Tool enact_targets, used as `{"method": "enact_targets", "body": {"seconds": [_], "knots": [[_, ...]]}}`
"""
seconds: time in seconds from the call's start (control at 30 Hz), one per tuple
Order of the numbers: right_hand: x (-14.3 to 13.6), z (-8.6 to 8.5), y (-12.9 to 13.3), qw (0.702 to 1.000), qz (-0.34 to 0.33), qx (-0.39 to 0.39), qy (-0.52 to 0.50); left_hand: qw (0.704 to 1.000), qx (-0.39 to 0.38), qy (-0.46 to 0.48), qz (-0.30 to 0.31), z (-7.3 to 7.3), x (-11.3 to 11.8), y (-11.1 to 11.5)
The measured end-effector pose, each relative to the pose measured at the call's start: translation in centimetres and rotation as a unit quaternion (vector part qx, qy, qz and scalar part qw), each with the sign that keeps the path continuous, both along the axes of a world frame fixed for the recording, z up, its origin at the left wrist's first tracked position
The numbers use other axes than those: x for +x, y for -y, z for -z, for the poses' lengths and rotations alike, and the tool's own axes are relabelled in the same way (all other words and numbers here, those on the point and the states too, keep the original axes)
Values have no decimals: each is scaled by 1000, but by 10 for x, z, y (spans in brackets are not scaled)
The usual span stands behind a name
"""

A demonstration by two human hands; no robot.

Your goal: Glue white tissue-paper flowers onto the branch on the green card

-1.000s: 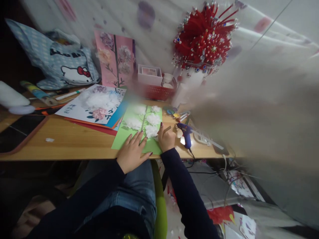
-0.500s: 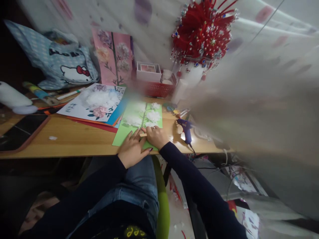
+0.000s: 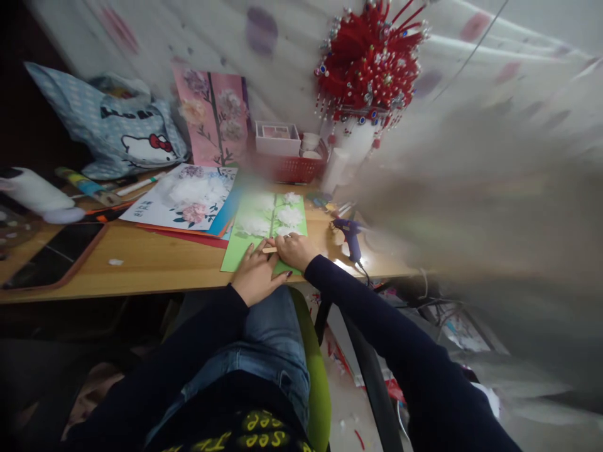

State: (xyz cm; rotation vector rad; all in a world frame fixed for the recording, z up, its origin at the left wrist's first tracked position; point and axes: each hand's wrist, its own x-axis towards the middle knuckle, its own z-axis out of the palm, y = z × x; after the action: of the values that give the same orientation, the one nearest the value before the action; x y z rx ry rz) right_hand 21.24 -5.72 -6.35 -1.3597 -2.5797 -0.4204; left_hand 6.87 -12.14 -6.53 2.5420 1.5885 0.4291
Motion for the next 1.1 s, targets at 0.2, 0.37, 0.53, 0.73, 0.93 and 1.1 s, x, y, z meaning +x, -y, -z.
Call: {"method": "enact_targets", "body": {"seconds": [0.2, 0.37, 0.53, 0.73, 0.93, 1.1], "knots": [[11, 2, -2, 989, 92, 33, -112, 999, 30, -9, -6, 5, 2, 0], [23, 5, -9, 941, 182, 70, -277, 999, 50, -22, -5, 9, 2, 0], [26, 8, -14, 869, 217, 73, -440, 998, 61, -20, -10, 9, 2, 0], [28, 10, -14, 798, 206, 45, -564, 998, 53, -23, -11, 9, 3, 0], [24, 2, -7, 752, 174, 5, -636, 999, 49, 17, -6, 8, 1, 0], [12, -6, 20, 710, 136, -26, -690, 985, 50, 167, 0, -9, 1, -6]]}}
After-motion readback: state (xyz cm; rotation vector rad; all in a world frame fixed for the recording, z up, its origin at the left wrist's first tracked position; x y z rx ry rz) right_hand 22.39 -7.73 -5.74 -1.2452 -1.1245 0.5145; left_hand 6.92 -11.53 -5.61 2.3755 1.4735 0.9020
